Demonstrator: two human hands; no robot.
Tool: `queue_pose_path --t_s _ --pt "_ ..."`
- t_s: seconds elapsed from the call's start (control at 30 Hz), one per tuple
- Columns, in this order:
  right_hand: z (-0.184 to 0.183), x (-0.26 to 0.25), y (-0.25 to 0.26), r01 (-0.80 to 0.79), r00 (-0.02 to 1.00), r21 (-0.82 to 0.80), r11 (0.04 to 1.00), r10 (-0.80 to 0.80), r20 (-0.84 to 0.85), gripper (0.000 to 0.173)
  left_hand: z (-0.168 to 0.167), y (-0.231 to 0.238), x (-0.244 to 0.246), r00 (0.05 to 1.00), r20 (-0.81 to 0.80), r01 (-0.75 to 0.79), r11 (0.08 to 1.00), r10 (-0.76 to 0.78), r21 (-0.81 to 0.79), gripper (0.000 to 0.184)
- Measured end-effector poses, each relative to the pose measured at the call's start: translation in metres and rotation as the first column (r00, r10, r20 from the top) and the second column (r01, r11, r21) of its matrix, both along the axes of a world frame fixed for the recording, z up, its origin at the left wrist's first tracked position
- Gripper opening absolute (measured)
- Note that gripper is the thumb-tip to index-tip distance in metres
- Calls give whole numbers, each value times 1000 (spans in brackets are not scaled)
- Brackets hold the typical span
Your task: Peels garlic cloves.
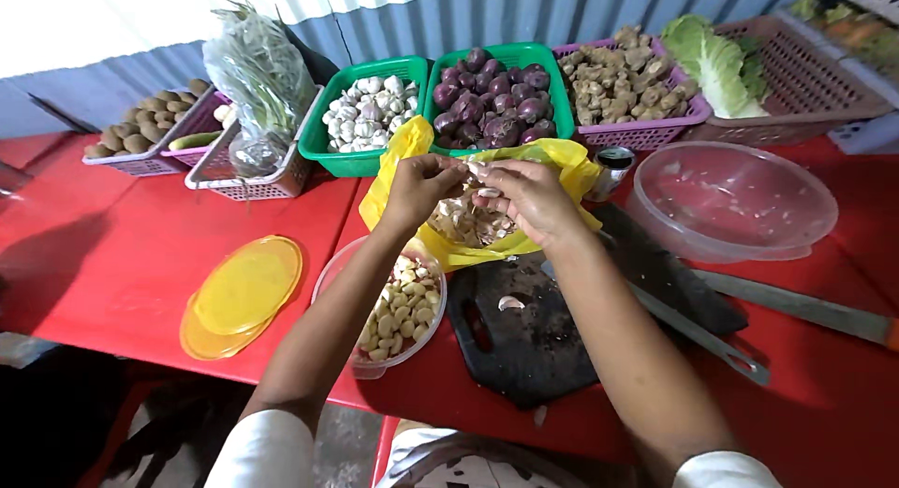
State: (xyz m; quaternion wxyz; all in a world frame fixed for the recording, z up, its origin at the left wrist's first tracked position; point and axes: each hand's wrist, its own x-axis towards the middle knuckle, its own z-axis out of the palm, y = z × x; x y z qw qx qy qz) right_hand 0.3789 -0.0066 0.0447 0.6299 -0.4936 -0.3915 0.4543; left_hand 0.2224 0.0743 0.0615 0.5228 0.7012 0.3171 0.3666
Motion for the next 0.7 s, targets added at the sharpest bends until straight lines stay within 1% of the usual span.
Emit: queue_pose_path --t_s 0.07,0.1,0.13,0.17,0.2,0.23,0.3,0.33,0.37,0.43,0.5,0.57,0.63,0.7 --pt "-4 -1 2 14 990 24 1000 -17 141 27 -1 -1 1 1000 -15 24 1000 -24 -2 10" --pt "-6 -2 3 36 982 35 999 -42 187 26 -2 -2 0 999 -20 44 999 -44 -2 11" --pt "-8 -2 4 56 977 41 998 -63 203 23 -2 -3 0 998 -21 64 998 -64 -6 14" --pt "-8 -2 4 71 980 41 997 -77 185 20 -1 -4 0 997 -17 77 997 -77 -13 17" --pt "-7 -1 4 76 989 24 997 -78 123 19 -1 -4 -1 996 -8 86 996 -86 -28 22" --pt "-6 0 4 82 996 1 997 -82 25 16 0 -3 -1 995 6 95 994 -95 -46 26" --pt "-1 -1 5 101 978 -50 994 -108 -179 10 1 -2 -3 993 43 112 989 -108 -97 32" --pt "0 -1 5 104 967 -65 993 -116 -227 9 1 -2 -4 992 62 115 986 -108 -122 31" --pt "1 -1 4 101 964 -69 992 -115 -240 8 0 -2 -4 991 78 115 983 -104 -143 28" --pt "-1 -1 3 77 981 -45 996 -83 -173 9 -2 -2 -3 990 98 117 979 -101 -166 23" --pt "-4 -1 2 38 999 -2 999 -38 -39 20 -4 -3 -2 991 96 107 981 -93 -159 21" --pt "-7 -1 3 12 996 33 999 -15 85 28 -5 -5 -1 995 68 78 992 -71 -95 23" --pt "-8 -1 4 26 990 40 999 -31 138 29 -6 -7 1 998 50 43 999 -42 -15 29" --pt "-11 -2 6 54 990 49 997 -60 125 25 -6 -9 2 998 34 45 999 -46 29 33"
